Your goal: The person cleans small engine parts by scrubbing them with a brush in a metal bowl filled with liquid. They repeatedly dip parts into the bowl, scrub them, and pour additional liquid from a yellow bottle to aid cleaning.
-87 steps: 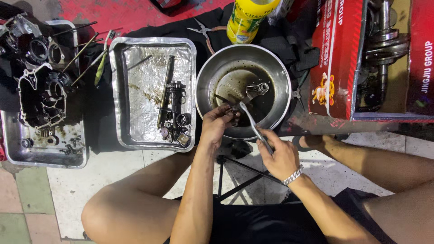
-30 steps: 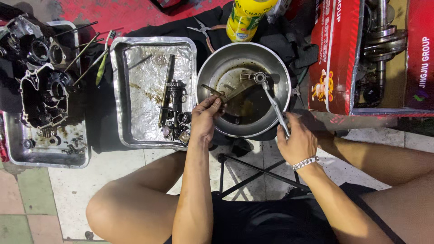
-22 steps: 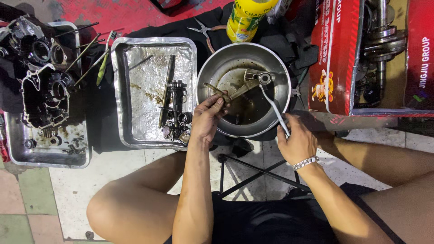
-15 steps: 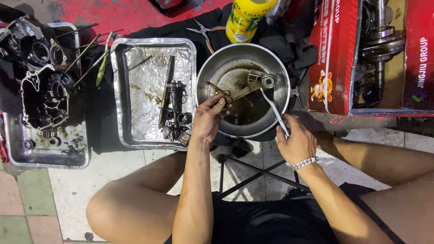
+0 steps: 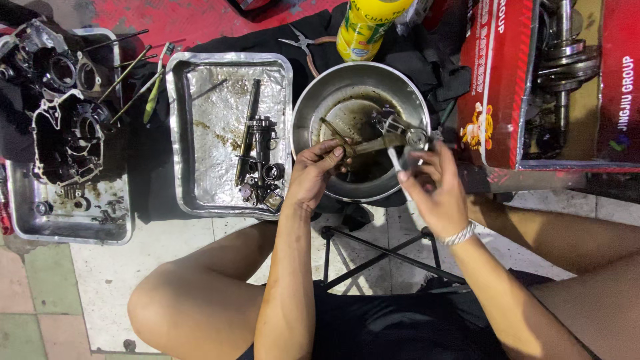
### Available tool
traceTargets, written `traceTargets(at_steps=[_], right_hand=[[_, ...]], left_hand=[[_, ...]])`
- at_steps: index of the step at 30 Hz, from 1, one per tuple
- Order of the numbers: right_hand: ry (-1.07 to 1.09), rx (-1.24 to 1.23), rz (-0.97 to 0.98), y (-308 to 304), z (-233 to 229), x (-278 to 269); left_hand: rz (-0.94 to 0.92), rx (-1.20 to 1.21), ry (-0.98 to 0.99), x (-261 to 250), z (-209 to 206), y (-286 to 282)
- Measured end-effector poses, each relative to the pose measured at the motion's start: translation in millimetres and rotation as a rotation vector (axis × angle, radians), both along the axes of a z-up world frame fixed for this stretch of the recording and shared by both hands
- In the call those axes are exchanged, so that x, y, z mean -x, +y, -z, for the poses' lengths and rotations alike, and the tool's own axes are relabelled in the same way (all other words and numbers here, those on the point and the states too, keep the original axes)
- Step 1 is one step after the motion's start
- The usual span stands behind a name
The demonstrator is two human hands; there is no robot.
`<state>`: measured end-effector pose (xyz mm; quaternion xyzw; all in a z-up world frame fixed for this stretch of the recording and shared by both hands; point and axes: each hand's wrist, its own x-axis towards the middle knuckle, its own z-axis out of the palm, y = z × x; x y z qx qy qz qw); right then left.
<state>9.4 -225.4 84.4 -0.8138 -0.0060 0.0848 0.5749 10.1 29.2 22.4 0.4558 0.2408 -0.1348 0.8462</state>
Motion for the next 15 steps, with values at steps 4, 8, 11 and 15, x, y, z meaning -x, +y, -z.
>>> traceTargets(at_steps=[4, 8, 11, 15], right_hand=[[0.271, -0.517, 0.119, 6.0, 16.4, -19.7], [0.349, -0.642, 0.157, 1.6, 32.3, -14.0], [0.362, -0.653, 0.197, 4.0, 39.9, -5.5], [0.350, -0.629, 0.161, 3.0, 39.3, -5.0]], left_hand=[[0.183, -0.289, -0.024, 0.7, -14.7, -7.4], [0.082, -0.329, -0.073, -7.6, -35.3, -10.2], [0.066, -0.476, -0.123, -10.0, -39.8, -12.6], [-0.011, -0.489, -0.130, -11.3, -37.6, -18.2]])
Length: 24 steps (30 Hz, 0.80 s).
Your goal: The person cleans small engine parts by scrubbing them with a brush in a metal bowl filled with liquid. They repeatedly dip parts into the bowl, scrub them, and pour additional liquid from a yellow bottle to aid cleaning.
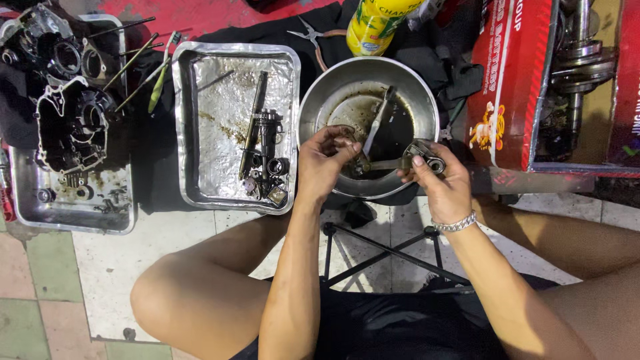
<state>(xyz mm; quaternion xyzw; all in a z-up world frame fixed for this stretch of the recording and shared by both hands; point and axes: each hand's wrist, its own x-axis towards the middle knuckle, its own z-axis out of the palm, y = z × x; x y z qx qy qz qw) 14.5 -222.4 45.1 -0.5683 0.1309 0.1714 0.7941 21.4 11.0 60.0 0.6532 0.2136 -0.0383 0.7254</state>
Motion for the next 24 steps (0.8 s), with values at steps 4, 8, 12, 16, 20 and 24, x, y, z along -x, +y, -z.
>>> traceTargets(at_steps=[4, 8, 12, 16, 20, 24], right_hand=[[-0.021, 0.005, -0.018, -1.7, -2.4, -2.2], [-0.009, 0.009, -0.017, -0.1, -6.7, -2.0], [-0.022, 0.011, -0.019, 0.2, -10.6, -1.0], [-0.018, 0.009, -0.015, -1.4, -12.1, -0.5], [-0.022, -0.001, -0.008, -2.3, -10.2, 0.2], [-0.020, -0.017, 0.009, -4.0, -7.3, 1.4]], left_hand=[[-0.061, -0.010, 0.009, -0.2, -3.4, 1.4], [-0.078, -0.016, 0.056, -1.7, -10.0, 2.6], [-0.086, 0.034, 0.077, -1.6, -7.5, 4.3], [-0.040, 0.056, 0.046, -0.8, -2.3, 4.1], [0.059, -0.118, 0.026, -0.9, -6.6, 4.9], [0.106, -0.090, 0.062, -1.1, -13.7, 5.5]])
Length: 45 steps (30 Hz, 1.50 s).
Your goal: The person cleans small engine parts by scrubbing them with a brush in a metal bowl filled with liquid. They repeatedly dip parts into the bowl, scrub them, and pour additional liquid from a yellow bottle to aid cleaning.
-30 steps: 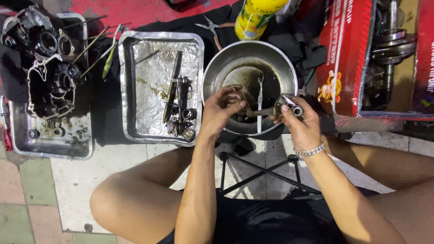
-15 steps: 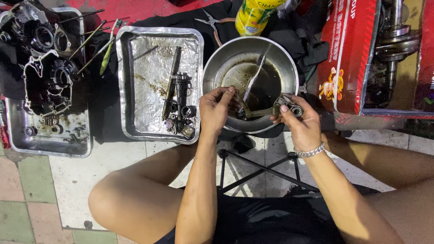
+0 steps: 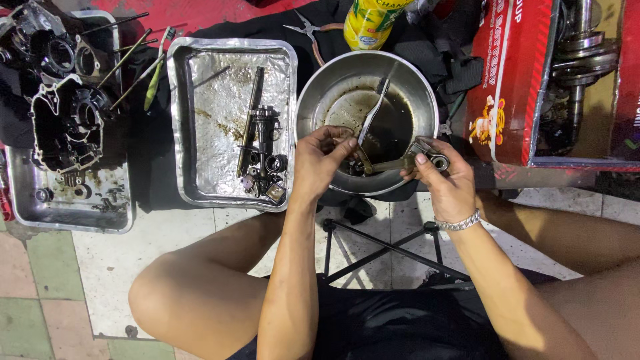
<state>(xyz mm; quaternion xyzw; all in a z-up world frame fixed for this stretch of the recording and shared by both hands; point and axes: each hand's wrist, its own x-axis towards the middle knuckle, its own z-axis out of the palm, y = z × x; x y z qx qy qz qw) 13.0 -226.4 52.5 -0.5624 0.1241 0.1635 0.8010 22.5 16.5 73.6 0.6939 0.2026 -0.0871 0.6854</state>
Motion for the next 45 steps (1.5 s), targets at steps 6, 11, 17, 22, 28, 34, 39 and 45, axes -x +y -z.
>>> traceTargets(at_steps=[6, 11, 17, 22, 28, 34, 39, 45], right_hand=[[-0.009, -0.010, -0.002, 0.4, -0.3, -1.1], [-0.006, -0.004, -0.008, 1.5, -2.5, -0.1], [0.037, -0.050, 0.028, 2.3, 3.1, -0.8], [0.061, -0.056, 0.047, 2.4, 7.1, -0.7], [0.069, -0.028, 0.035, 1.4, 5.9, -2.1], [0.106, -0.036, -0.027, 4.7, 17.1, -7.6], [0.160, 0.129, -0.026, 21.9, 28.9, -35.0], [0.084, 0.437, -0.220, 53.0, 40.7, -55.4]], left_hand=[[0.002, 0.004, -0.076, 0.5, 3.9, -3.8], [-0.102, 0.026, 0.051, -0.7, 2.1, -3.7], [0.021, -0.153, -0.065, 0.7, -3.3, -7.0], [0.131, -0.088, -0.109, 5.3, -13.7, -15.2], [-0.031, -0.072, -0.093, 4.6, -4.0, -18.3], [-0.106, -0.177, 0.078, 6.3, 19.4, -12.1], [-0.024, -0.065, -0.062, 14.0, 35.1, 4.4], [-0.343, 0.131, 0.006, 19.8, 57.5, 11.5]])
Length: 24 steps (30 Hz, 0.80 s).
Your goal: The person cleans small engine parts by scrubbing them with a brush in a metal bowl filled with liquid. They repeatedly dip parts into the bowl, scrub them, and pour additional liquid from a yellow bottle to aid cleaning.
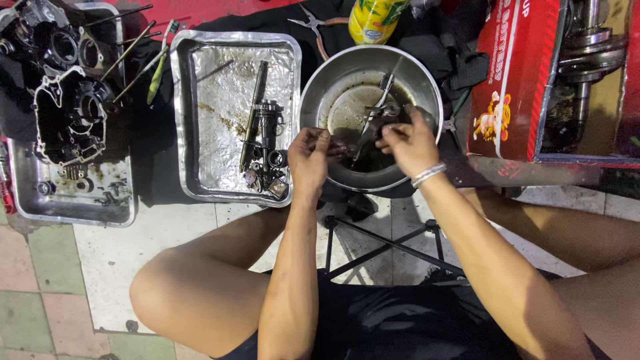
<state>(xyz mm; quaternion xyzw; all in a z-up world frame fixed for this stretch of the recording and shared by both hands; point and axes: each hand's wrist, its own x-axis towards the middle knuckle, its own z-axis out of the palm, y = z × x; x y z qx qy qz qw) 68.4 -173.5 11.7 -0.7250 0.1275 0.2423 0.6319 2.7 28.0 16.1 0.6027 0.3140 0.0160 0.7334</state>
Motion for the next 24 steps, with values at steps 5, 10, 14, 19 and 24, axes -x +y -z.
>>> traceTargets(at_steps=[5, 10, 14, 19, 24], right_hand=[[-0.342, 0.637, -0.375, 34.6, -0.7, 15.2], [-0.242, 0.829, -0.479, 55.4, 0.2, 12.5], [-0.132, 0.909, -0.549, 31.7, -21.6, 16.4], [-0.025, 0.872, -0.500, -5.5, -42.5, 20.0], [-0.110, 0.961, -0.537, -25.5, -42.4, 18.1]], left_hand=[[-0.158, -0.033, -0.045, 4.4, 14.8, 6.6], [-0.189, -0.094, 0.009, 9.8, 4.0, 12.3], [-0.268, 0.032, -0.031, 8.3, -7.7, 10.5], [-0.276, 0.115, -0.052, 5.4, -0.4, 7.0], [-0.195, 0.104, 0.079, 10.1, 9.8, 1.5]])
